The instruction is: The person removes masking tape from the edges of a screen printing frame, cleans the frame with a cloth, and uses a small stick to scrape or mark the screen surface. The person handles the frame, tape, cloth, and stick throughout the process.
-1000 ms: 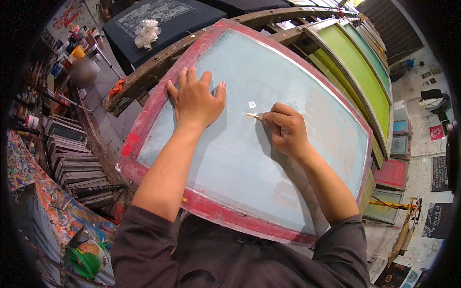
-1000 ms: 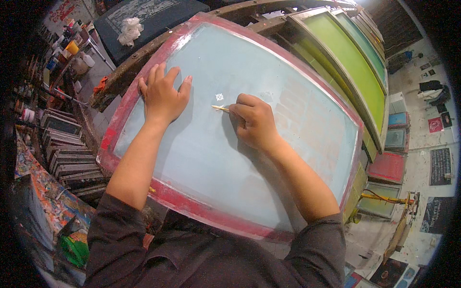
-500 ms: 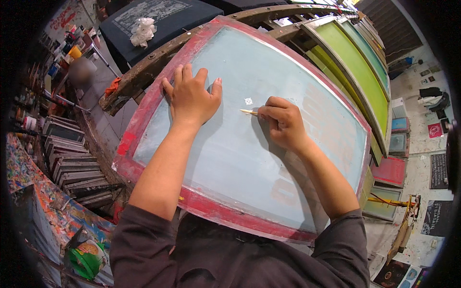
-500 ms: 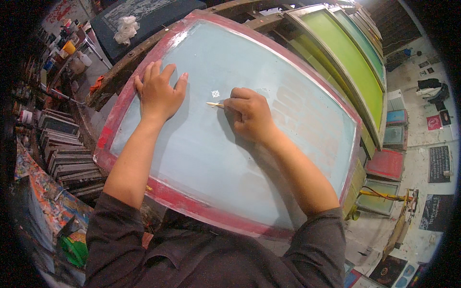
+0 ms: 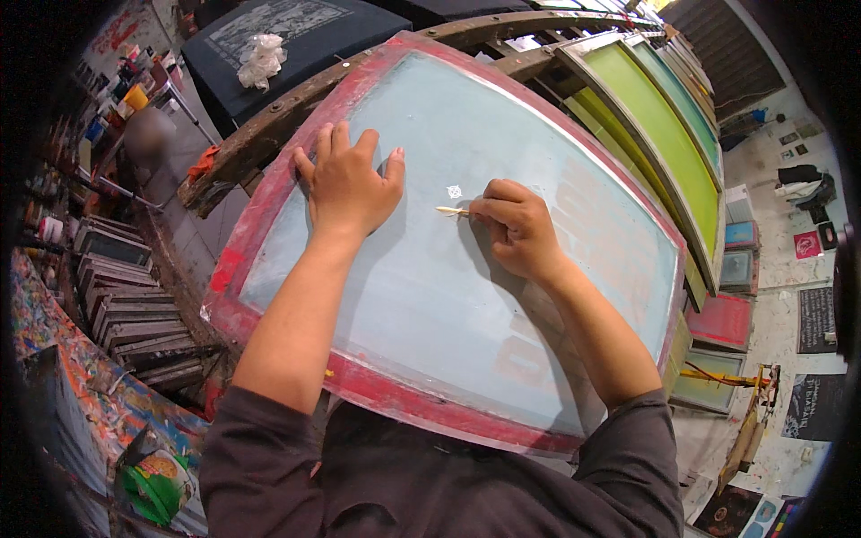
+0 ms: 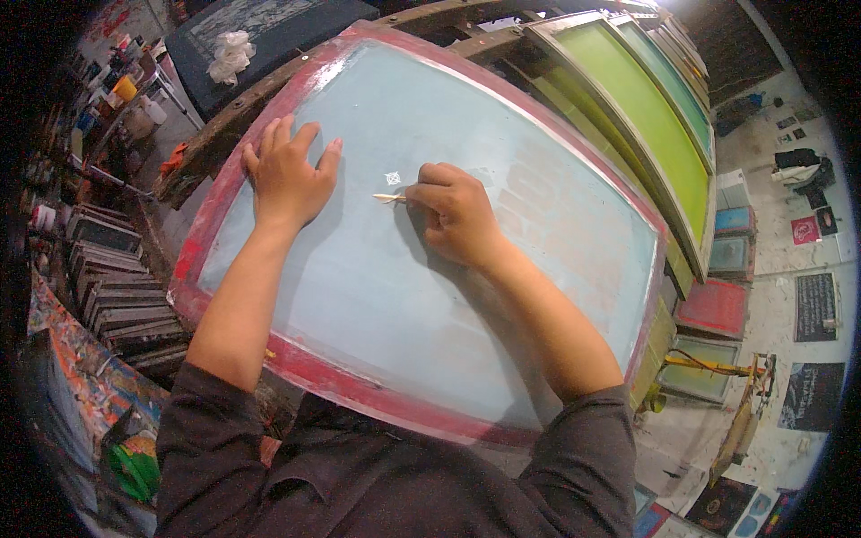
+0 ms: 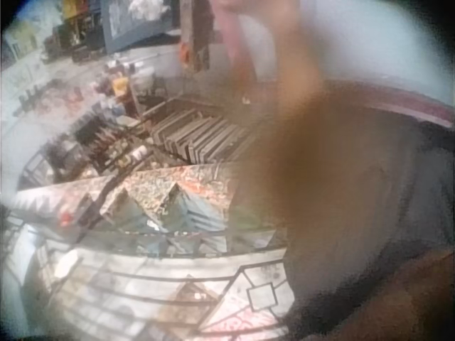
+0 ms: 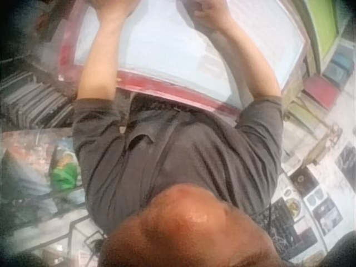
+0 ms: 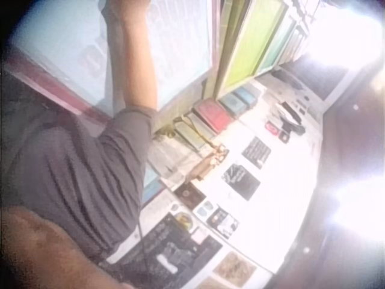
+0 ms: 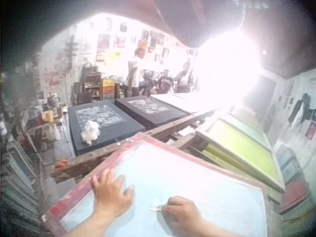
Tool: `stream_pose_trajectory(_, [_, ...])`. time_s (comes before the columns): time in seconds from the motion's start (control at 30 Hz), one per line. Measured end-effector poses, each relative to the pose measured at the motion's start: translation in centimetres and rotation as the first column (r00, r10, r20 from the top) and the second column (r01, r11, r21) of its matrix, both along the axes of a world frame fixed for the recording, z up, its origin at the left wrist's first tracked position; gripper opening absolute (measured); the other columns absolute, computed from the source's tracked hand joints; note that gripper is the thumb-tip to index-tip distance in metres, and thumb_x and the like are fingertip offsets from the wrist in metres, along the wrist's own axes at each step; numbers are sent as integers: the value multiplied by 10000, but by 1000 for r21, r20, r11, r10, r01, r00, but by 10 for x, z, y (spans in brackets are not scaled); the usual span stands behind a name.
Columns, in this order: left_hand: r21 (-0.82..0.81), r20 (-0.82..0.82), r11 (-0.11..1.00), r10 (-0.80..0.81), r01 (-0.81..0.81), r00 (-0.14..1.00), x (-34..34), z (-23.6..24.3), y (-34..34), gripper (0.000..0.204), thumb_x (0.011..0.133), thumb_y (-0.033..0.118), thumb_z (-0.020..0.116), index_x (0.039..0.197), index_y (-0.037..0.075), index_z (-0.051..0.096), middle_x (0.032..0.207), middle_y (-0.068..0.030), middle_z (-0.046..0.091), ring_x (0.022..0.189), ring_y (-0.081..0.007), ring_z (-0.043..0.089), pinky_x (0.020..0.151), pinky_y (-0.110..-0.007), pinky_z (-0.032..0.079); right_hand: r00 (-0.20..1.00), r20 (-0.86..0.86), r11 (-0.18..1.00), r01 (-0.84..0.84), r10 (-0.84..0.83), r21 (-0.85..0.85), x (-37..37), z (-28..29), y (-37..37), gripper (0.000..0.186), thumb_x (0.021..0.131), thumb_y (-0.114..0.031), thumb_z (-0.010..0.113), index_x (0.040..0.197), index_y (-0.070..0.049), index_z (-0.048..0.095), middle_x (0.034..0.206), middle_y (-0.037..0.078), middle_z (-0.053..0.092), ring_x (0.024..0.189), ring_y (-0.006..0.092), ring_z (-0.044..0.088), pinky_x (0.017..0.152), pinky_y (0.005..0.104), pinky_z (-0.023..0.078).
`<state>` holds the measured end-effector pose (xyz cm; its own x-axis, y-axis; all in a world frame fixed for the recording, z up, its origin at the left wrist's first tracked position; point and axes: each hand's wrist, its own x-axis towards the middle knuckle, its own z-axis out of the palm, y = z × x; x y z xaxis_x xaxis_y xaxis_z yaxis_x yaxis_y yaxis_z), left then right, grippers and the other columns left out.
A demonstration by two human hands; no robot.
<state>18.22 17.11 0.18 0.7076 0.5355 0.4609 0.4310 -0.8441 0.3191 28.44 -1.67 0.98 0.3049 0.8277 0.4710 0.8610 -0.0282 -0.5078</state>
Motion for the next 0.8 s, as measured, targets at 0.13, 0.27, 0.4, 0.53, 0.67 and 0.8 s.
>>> stream_pose_trajectory(0.13, [21, 17, 1000, 3, -3, 1000, 1, -4, 2, 351, 811, 350, 556, 1003, 62, 612, 1178, -187, 488, 1220, -332, 352, 984, -626, 190, 1000, 12, 1000, -12, 12, -8, 1, 1, 1, 300, 533, 111, 521, 784, -28, 609, 692, 96, 454, 673, 283, 472, 569, 361, 390])
stream_pose_trajectory(0.27, [7, 6, 1000, 1, -1, 1000, 0, -1, 1, 348, 811, 346, 559, 999, 58, 613, 1173, -186, 490, 1215, -329, 355, 982, -629, 190, 999, 22, 1000, -25, 24, 14, 4, 2, 3, 310, 534, 112, 520, 794, -28, 614, 693, 101, 455, 677, 281, 475, 577, 361, 393])
stream_pose_trajectory(0.4, [0, 15, 1000, -6, 6, 1000, 0, -1, 1, 350, 813, 346, 557, 999, 55, 613, 1171, -184, 490, 1212, -326, 357, 981, -633, 189, 999, 24, 999, -36, 35, 9, 9, -1, 3, 329, 555, 140, 509, 815, -23, 628, 700, 98, 475, 681, 263, 493, 584, 344, 407])
stream_pose_trajectory(0.53, [6, 28, 1000, -1, 1, 1000, 0, -3, 1, 355, 816, 349, 554, 1003, 53, 613, 1171, -179, 491, 1210, -321, 359, 981, -633, 187, 998, 39, 999, -46, 46, -2, 10, 2, 5, 337, 596, 182, 490, 824, -15, 640, 703, 84, 503, 669, 233, 513, 581, 309, 422])
stream_pose_trajectory(0.67, [1, 20, 1000, 4, -4, 1000, 1, -2, 1, 359, 817, 353, 552, 1004, 52, 612, 1171, -180, 491, 1209, -320, 359, 984, -631, 184, 998, 51, 999, -48, 49, -14, 11, 3, 5, 357, 596, 181, 485, 837, -26, 648, 702, 79, 501, 669, 230, 513, 578, 305, 423])
stream_pose_trajectory(0.8, [-14, -3, 1000, -2, 2, 1000, -1, 2, 0, 357, 816, 353, 553, 994, 51, 612, 1169, -183, 491, 1210, -322, 358, 987, -630, 183, 999, 20, 999, -50, 50, -12, 12, 1, 5, 354, 559, 129, 520, 837, -52, 643, 697, 89, 460, 679, 255, 486, 578, 346, 403])
